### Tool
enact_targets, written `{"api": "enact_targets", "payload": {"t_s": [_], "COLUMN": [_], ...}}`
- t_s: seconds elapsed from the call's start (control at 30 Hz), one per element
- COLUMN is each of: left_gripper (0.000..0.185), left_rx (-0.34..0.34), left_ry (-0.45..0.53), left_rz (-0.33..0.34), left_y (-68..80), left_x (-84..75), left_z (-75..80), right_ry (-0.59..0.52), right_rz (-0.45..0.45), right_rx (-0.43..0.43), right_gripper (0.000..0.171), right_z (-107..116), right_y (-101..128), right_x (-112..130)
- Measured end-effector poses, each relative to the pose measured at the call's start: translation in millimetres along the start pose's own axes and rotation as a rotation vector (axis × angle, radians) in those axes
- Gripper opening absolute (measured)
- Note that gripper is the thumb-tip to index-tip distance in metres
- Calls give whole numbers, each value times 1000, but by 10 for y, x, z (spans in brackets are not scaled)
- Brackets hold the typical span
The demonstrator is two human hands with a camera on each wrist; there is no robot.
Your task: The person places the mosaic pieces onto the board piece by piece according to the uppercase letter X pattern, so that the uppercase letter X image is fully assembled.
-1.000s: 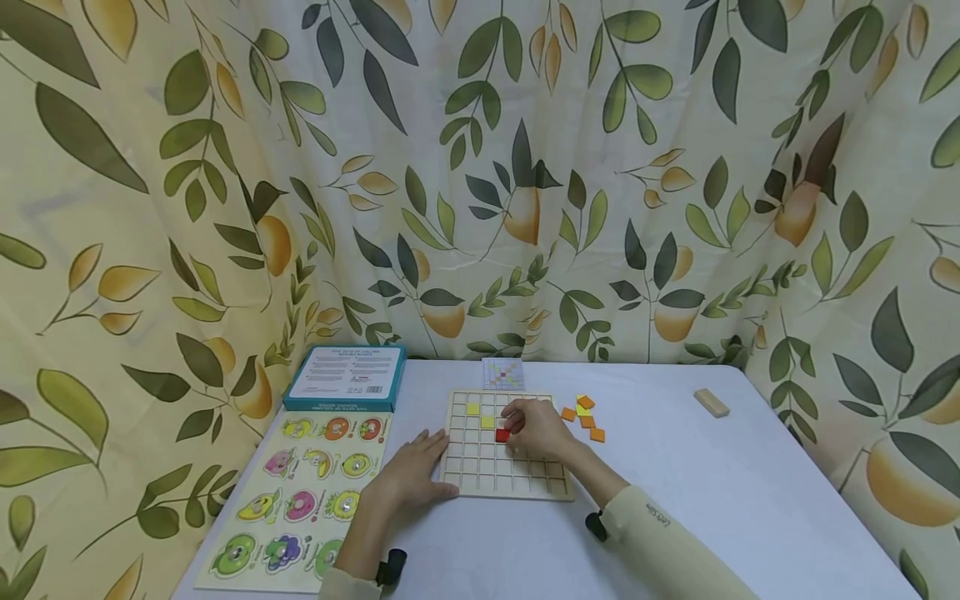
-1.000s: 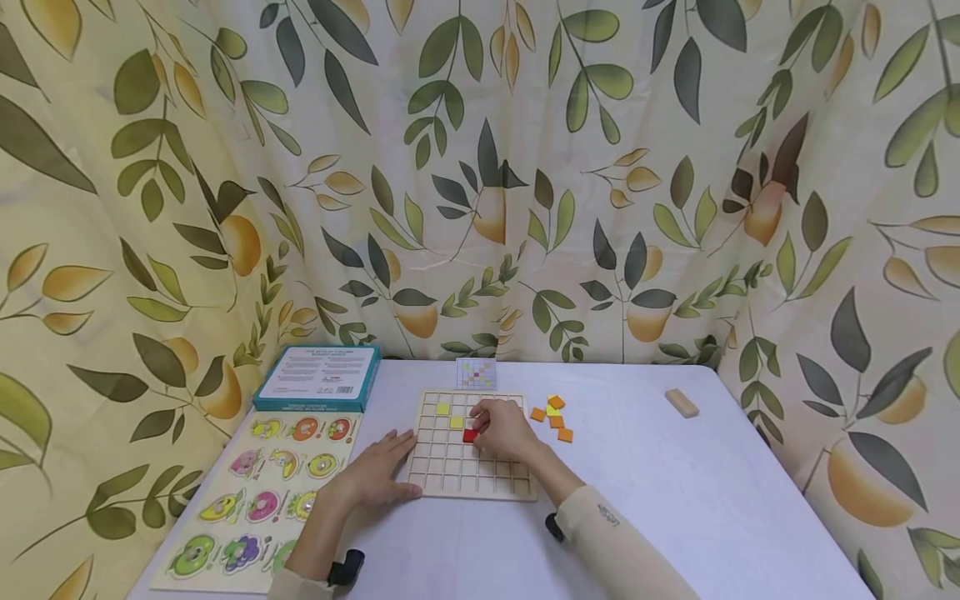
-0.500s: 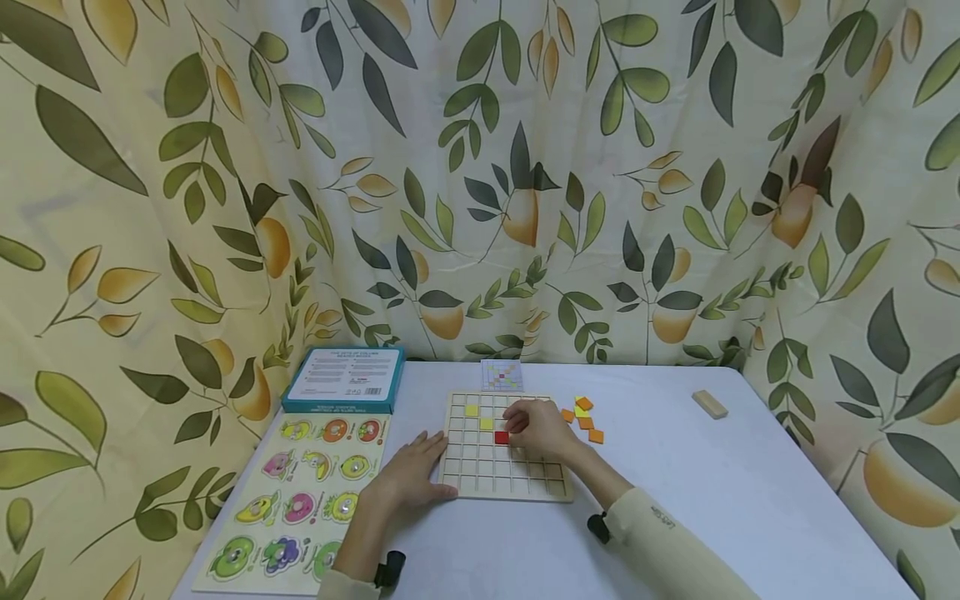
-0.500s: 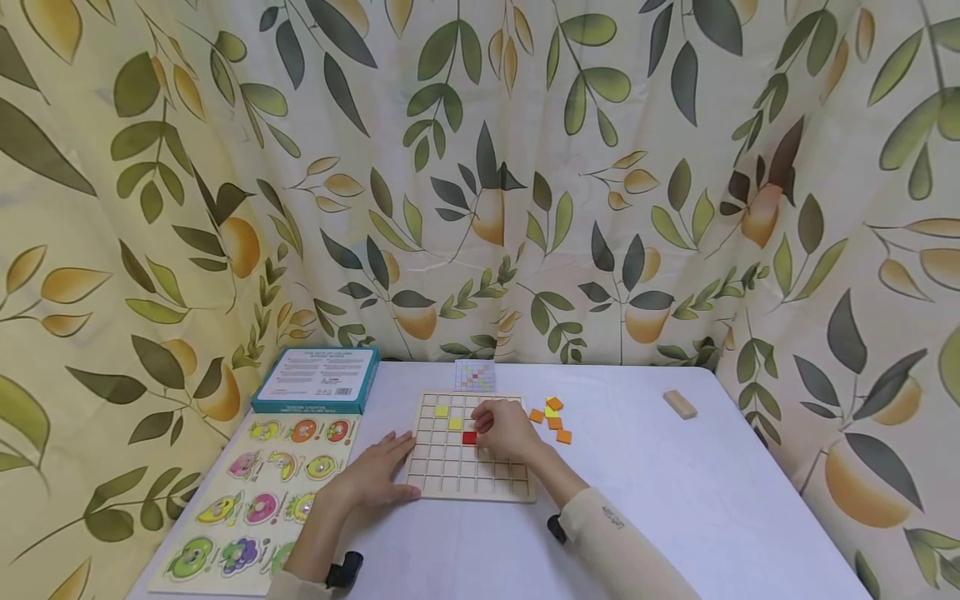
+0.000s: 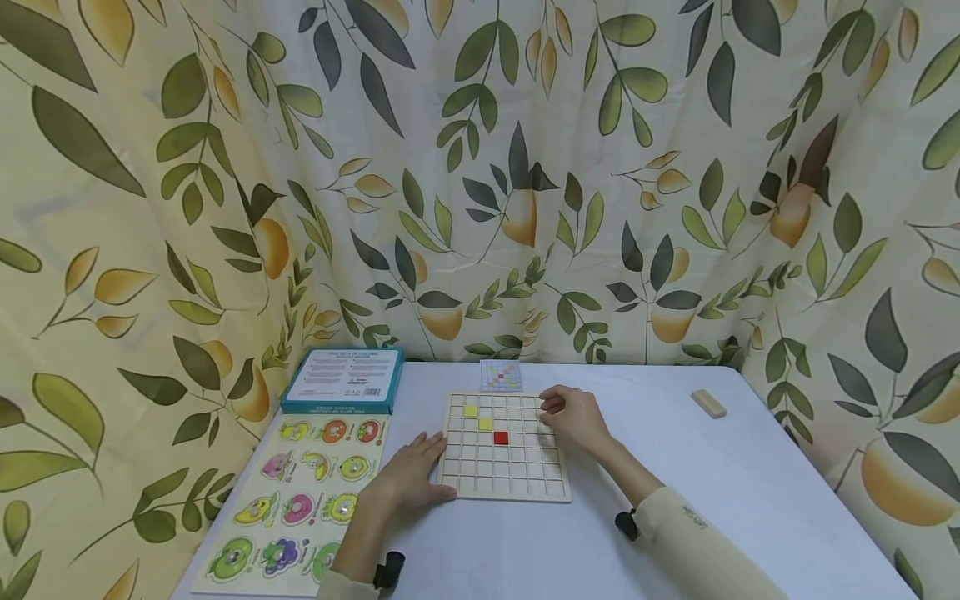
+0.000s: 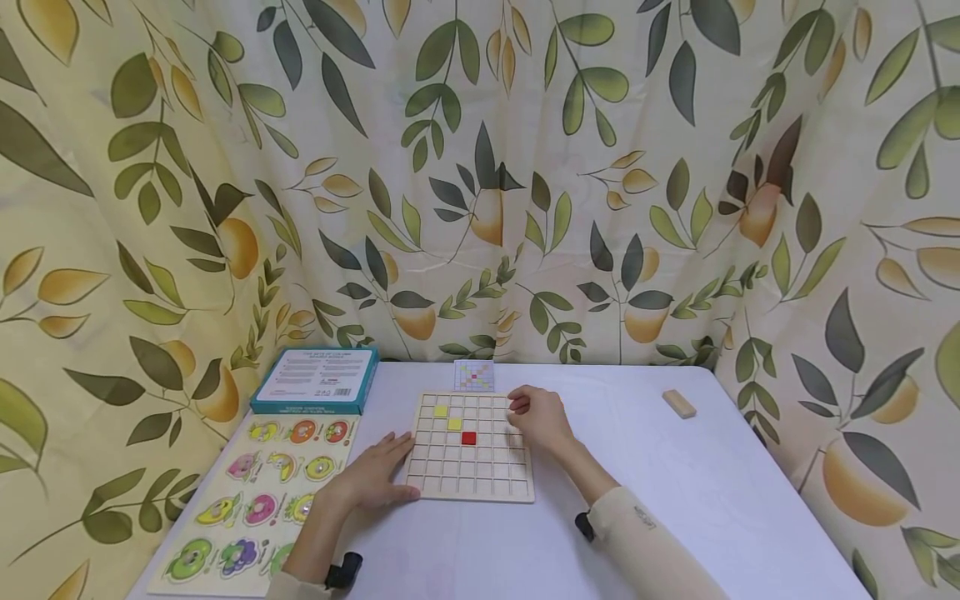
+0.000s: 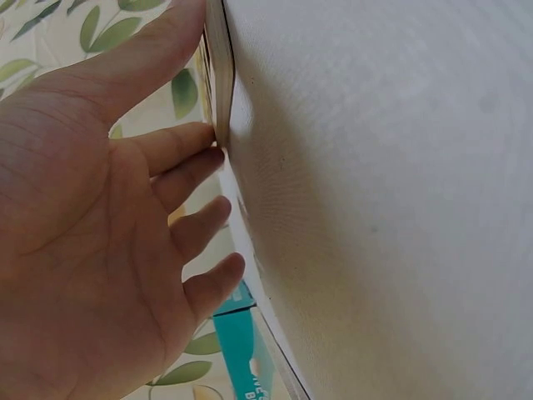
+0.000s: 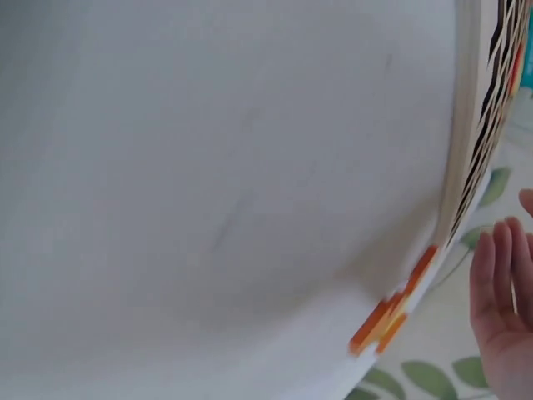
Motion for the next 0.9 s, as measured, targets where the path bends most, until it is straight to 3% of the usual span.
{"api": "enact_targets", "payload": {"t_s": [0.4,0.6,0.9], "left_gripper": [95,95,95], "left_rx": [-6,-6,-3], "left_ry": [10,17,15], "left_rz": [3,2,15], "left_y": [14,20,10], "left_x": [35,34,11], "left_z": [13,14,22], "right_ry": [174,254,259], "right_rz": [-118,-182,-269], "right_rx": [-150,-117,-68], "right_gripper": [41,47,46], "right_z": [390,406,350], "right_y": [-94,-130,-130], "right_x": [-464,-638,-761]}}
Point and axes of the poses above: each hand's wrist, its own y-axis away from the middle knuckle, its own z-axis out of the back of the hand, x = y × z, the point moved 8 cm from there along -y, towards the middle knuckle, and after that the axes turned 6 degrees about -x, right-handed, at the moved point
